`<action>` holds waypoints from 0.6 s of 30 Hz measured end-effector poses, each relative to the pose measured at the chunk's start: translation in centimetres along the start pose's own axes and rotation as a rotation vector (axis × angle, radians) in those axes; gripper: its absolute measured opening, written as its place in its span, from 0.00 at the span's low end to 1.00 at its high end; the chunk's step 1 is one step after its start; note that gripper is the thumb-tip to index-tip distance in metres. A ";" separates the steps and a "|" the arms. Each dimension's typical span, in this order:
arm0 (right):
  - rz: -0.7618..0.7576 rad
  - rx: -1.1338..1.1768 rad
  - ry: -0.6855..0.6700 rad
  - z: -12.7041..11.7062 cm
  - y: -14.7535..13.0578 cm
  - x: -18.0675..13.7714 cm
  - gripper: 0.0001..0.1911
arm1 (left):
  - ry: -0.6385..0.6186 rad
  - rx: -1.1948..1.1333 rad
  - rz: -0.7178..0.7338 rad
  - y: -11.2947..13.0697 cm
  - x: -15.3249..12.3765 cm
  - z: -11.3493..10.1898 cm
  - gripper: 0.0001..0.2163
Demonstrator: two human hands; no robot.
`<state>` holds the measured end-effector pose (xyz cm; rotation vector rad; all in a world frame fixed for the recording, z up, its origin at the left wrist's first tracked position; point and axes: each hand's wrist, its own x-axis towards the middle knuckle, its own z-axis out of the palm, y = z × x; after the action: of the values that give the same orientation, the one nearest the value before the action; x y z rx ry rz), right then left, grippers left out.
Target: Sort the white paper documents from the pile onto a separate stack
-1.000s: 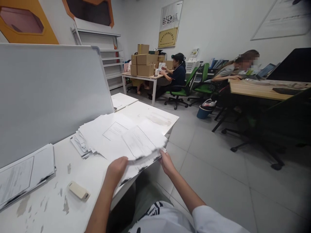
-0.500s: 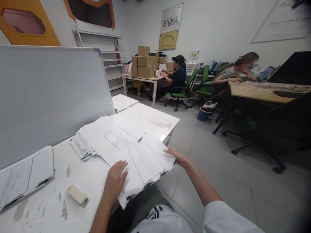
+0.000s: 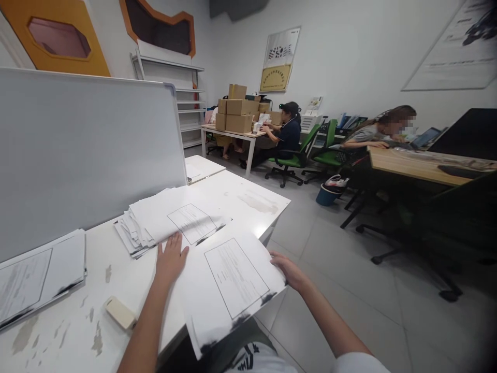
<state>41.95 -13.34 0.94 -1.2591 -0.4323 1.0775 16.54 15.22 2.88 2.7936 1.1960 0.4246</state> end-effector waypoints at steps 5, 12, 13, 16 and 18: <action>0.033 -0.027 0.086 0.2 1.0 -0.6 0.15 | 0.227 0.023 0.046 0.1 -0.6 -0.1 0.26; 0.027 -0.008 -0.080 2.0 1.7 0.0 0.21 | 0.289 0.051 -0.174 -0.7 1.1 -0.2 0.26; 0.029 -0.014 -0.079 2.2 1.7 0.1 0.21 | 0.314 0.047 -0.226 -0.8 1.2 -0.2 0.27; 0.039 -0.054 -0.074 2.8 0.9 0.4 0.21 | 0.434 0.003 -0.372 -0.6 0.7 -0.6 0.29; 0.052 -0.115 -0.083 3.3 0.3 0.4 0.20 | 0.499 -0.031 -0.398 -0.3 0.0 -1.1 0.29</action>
<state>39.45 -11.29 1.55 -1.3364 -0.5332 1.1652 16.03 15.37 3.88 2.3967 1.7644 1.1246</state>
